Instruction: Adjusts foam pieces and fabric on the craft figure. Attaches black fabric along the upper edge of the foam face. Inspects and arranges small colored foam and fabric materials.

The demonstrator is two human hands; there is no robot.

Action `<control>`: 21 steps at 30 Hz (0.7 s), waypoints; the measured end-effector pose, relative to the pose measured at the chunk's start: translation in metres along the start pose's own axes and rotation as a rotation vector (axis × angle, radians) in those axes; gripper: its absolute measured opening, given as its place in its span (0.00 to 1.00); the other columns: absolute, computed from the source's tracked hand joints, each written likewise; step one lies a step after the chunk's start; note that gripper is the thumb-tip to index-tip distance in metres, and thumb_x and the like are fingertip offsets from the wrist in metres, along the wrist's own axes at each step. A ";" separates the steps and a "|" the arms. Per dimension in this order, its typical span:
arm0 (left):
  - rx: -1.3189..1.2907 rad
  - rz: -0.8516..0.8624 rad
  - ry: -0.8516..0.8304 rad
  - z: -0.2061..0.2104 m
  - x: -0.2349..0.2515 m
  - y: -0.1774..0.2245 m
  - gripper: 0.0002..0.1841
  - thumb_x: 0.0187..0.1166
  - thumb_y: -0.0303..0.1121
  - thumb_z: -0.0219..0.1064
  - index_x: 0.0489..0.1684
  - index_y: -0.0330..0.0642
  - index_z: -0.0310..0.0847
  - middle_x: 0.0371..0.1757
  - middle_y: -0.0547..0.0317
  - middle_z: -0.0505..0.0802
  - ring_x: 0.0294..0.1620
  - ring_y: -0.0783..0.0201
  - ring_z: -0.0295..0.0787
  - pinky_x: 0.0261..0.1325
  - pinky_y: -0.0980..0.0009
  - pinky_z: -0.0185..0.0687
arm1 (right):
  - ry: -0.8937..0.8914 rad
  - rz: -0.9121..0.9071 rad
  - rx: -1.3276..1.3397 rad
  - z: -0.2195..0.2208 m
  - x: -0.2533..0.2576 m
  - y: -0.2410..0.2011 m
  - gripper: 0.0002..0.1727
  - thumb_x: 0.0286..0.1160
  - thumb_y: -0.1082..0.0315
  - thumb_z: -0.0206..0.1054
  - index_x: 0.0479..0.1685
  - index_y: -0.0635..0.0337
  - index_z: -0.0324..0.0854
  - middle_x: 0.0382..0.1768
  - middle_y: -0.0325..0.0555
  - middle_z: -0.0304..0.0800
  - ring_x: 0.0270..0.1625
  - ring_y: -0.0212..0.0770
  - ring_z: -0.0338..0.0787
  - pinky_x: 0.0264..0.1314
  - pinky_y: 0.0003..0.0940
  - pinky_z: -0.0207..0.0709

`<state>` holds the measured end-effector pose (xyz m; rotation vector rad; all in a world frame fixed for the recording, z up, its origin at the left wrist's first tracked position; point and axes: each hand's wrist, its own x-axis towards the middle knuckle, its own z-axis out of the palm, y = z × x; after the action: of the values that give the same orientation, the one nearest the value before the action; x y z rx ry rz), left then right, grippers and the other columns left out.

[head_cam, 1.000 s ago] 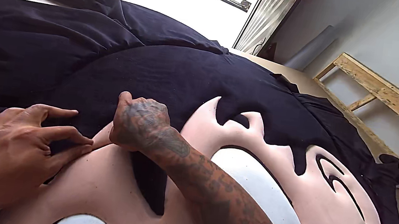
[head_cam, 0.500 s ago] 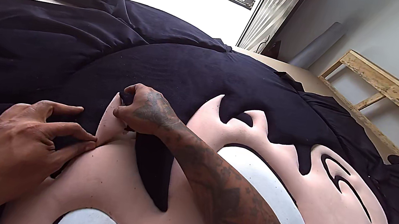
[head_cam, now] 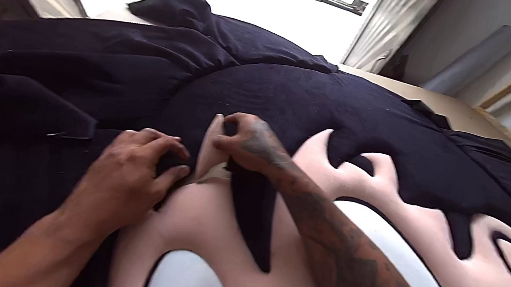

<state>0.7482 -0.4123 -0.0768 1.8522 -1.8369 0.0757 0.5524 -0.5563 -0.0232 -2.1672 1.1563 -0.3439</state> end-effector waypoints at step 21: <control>0.037 -0.067 -0.128 -0.006 -0.002 0.014 0.06 0.73 0.53 0.73 0.42 0.81 0.93 0.70 0.75 0.85 0.68 0.64 0.77 0.65 0.57 0.74 | -0.065 -0.304 -0.514 -0.013 -0.018 -0.002 0.12 0.79 0.60 0.65 0.53 0.30 0.90 0.40 0.31 0.91 0.43 0.37 0.90 0.43 0.48 0.84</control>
<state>0.7372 -0.4076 -0.0675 1.9840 -1.8678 -0.0336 0.5370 -0.5467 -0.0112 -2.7920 0.9492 -0.1064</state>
